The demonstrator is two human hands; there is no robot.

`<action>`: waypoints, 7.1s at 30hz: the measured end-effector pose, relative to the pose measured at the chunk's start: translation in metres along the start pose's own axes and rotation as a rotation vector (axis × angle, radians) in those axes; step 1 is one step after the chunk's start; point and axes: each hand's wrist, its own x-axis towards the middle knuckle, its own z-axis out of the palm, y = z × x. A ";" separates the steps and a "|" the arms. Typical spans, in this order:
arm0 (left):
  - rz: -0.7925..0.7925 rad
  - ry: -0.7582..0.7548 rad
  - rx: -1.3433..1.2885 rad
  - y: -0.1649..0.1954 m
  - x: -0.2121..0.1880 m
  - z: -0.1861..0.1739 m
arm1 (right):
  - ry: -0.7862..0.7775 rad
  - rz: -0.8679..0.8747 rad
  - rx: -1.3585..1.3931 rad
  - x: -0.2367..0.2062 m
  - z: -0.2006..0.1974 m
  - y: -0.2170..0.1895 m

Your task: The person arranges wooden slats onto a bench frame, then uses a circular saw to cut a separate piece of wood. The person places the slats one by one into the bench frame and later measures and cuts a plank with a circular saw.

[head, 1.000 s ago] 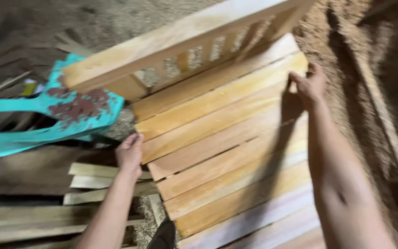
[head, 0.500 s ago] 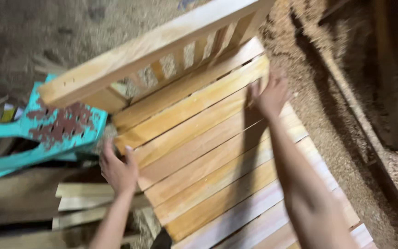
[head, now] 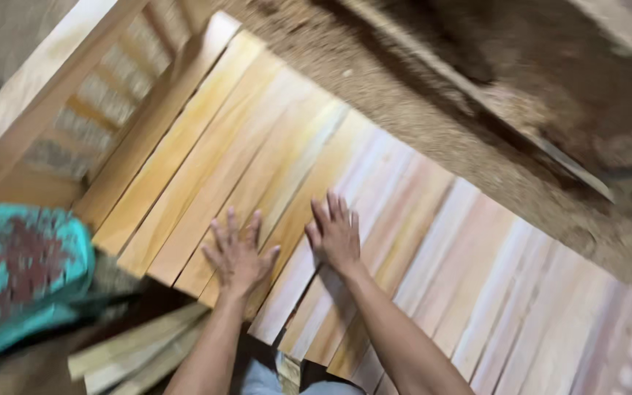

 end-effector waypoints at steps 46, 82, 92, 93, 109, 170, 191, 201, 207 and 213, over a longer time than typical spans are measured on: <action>1.464 -0.268 -0.290 0.277 -0.509 0.078 | 1.012 0.922 0.615 -0.665 -0.321 -0.021; 1.877 -1.220 -0.087 0.285 -1.004 0.412 | 1.950 1.264 0.663 -1.230 -0.273 -0.062; 1.532 -0.855 -0.476 0.377 -1.109 0.405 | 1.759 1.128 0.790 -1.356 -0.383 -0.004; 1.430 -0.822 -0.498 0.388 -1.110 0.409 | 1.734 1.110 0.795 -1.359 -0.392 0.006; 1.007 -0.188 -0.777 0.609 -0.987 0.450 | 1.007 0.896 0.925 -1.294 -0.515 0.385; -0.195 1.148 -0.935 1.096 -0.236 0.072 | -0.423 -0.373 0.920 0.016 -0.840 0.806; -0.658 1.395 -0.842 0.929 -0.103 -0.046 | -0.971 -0.670 1.076 0.300 -0.649 0.571; -0.603 1.378 -1.122 0.752 -0.041 -0.108 | -0.993 -0.616 0.924 0.350 -0.577 0.403; -0.638 1.398 -0.853 0.664 0.015 -0.129 | -1.109 -0.532 0.955 0.401 -0.508 0.317; -0.736 1.396 -0.852 0.573 0.083 -0.146 | -1.308 -0.283 1.036 0.459 -0.396 0.229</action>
